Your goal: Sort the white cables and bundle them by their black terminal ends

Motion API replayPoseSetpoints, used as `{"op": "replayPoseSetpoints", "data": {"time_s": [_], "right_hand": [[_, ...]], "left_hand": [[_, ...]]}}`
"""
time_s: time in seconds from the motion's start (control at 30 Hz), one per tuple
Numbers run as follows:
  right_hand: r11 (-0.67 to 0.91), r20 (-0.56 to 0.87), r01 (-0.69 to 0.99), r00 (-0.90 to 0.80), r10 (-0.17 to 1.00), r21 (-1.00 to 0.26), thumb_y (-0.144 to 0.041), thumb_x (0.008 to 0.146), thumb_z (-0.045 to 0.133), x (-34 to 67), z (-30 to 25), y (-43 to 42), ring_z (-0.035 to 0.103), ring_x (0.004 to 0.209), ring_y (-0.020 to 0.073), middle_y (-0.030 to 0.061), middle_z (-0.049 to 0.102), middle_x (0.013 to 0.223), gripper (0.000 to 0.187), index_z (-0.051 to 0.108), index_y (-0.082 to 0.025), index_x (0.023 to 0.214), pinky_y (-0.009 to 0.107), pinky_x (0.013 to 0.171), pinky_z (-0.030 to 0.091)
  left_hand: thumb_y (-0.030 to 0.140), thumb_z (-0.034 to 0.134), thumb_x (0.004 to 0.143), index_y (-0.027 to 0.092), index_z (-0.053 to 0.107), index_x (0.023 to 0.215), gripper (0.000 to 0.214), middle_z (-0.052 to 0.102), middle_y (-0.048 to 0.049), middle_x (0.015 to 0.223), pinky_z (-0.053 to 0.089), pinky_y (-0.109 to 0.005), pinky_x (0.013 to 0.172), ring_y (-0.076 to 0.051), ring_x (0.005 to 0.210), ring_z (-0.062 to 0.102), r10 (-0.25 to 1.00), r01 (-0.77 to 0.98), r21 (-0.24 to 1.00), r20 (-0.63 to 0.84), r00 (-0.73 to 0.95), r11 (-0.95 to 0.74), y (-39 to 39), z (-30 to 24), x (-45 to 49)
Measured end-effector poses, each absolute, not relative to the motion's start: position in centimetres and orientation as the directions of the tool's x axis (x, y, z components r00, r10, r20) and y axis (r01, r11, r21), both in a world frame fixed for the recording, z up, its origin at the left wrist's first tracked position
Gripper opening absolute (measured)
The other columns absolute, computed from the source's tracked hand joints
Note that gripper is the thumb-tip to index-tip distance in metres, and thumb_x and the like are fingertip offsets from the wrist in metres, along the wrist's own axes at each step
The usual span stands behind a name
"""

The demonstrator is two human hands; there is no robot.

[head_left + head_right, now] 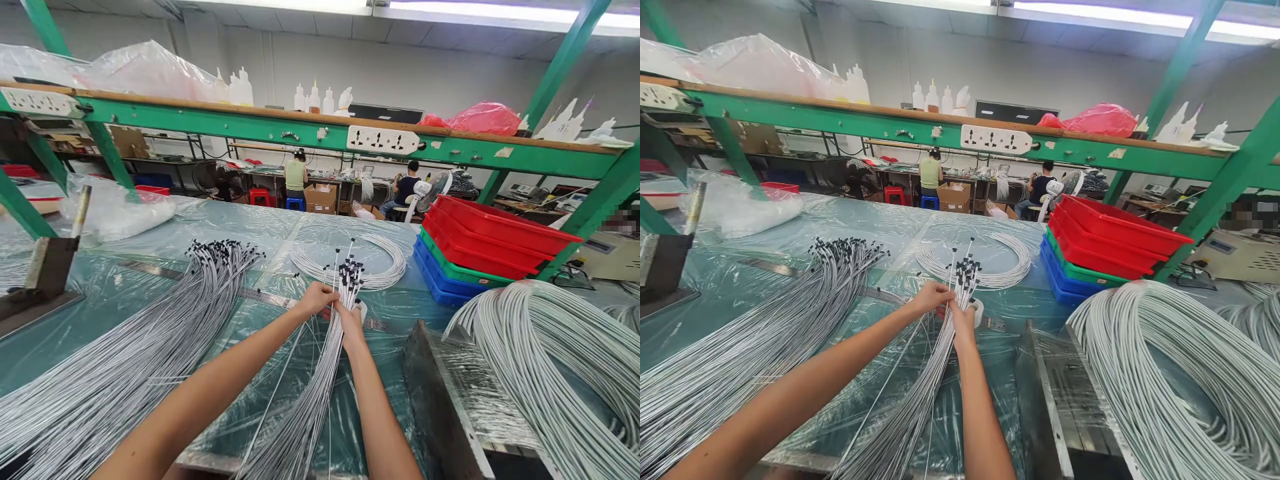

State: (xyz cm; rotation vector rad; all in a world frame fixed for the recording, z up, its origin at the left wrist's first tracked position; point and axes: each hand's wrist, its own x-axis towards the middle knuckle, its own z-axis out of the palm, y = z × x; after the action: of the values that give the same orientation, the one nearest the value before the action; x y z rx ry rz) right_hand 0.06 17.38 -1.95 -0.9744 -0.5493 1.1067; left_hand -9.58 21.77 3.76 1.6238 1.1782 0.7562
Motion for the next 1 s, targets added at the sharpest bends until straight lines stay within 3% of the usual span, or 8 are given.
{"op": "replayPoseSetpoints", "data": {"time_s": [0.27,0.53,0.73,1.0], "right_hand": [[0.089,-0.097,-0.492,0.339,0.936,-0.866,-0.032,0.059,0.083,0.0,-1.2,16.9,0.071,0.073,0.0261,0.0044,0.075,0.078,0.036,0.067,-0.016,0.087,0.03,0.054,0.056],[0.069,-0.106,-0.533,0.29,0.951,-0.843,-0.033,0.065,0.079,-0.2,-1.1,17.1,0.069,0.057,0.0248,0.0054,0.072,0.067,0.029,0.065,-0.016,0.083,0.033,0.049,0.056],[0.062,-0.124,-0.519,0.317,0.94,-0.853,-0.032,0.066,0.079,0.0,-0.8,17.0,0.062,0.045,0.0207,0.0018,0.068,0.062,0.028,0.06,-0.018,0.08,0.031,0.042,0.053],[0.083,-0.123,-0.523,0.348,0.929,-0.848,-0.041,0.069,0.077,0.3,-0.7,16.8,0.049,0.038,0.0127,-0.0068,0.053,0.055,0.034,0.049,-0.023,0.072,0.024,0.032,0.041]], "left_hand": [[0.025,0.061,0.072,0.017,0.063,0.054,0.02,0.054,0.0033,0.046,0.036,-0.021,0.048,-0.011,0.045,0.052,0.966,0.525,0.827,0.078,0.247,-0.201,21.9,4.3,-10.2],[0.016,0.054,0.076,0.017,0.056,0.06,0.016,0.061,0.0016,0.056,0.034,-0.023,0.055,-0.012,0.054,0.052,0.97,0.588,0.771,0.192,0.151,-0.245,22.3,4.2,-10.9],[0.019,0.056,0.076,0.019,0.056,0.07,0.006,0.057,0.0034,0.059,0.032,-0.024,0.058,-0.013,0.057,0.05,0.952,0.592,0.746,0.256,0.168,-0.305,21.8,4.2,-10.2],[0.024,0.038,0.089,0.018,0.056,0.08,0.021,0.051,0.0029,0.059,0.034,-0.025,0.057,-0.015,0.058,0.049,0.963,0.586,0.775,0.268,0.033,-0.236,21.7,3.6,-10.4]]}}
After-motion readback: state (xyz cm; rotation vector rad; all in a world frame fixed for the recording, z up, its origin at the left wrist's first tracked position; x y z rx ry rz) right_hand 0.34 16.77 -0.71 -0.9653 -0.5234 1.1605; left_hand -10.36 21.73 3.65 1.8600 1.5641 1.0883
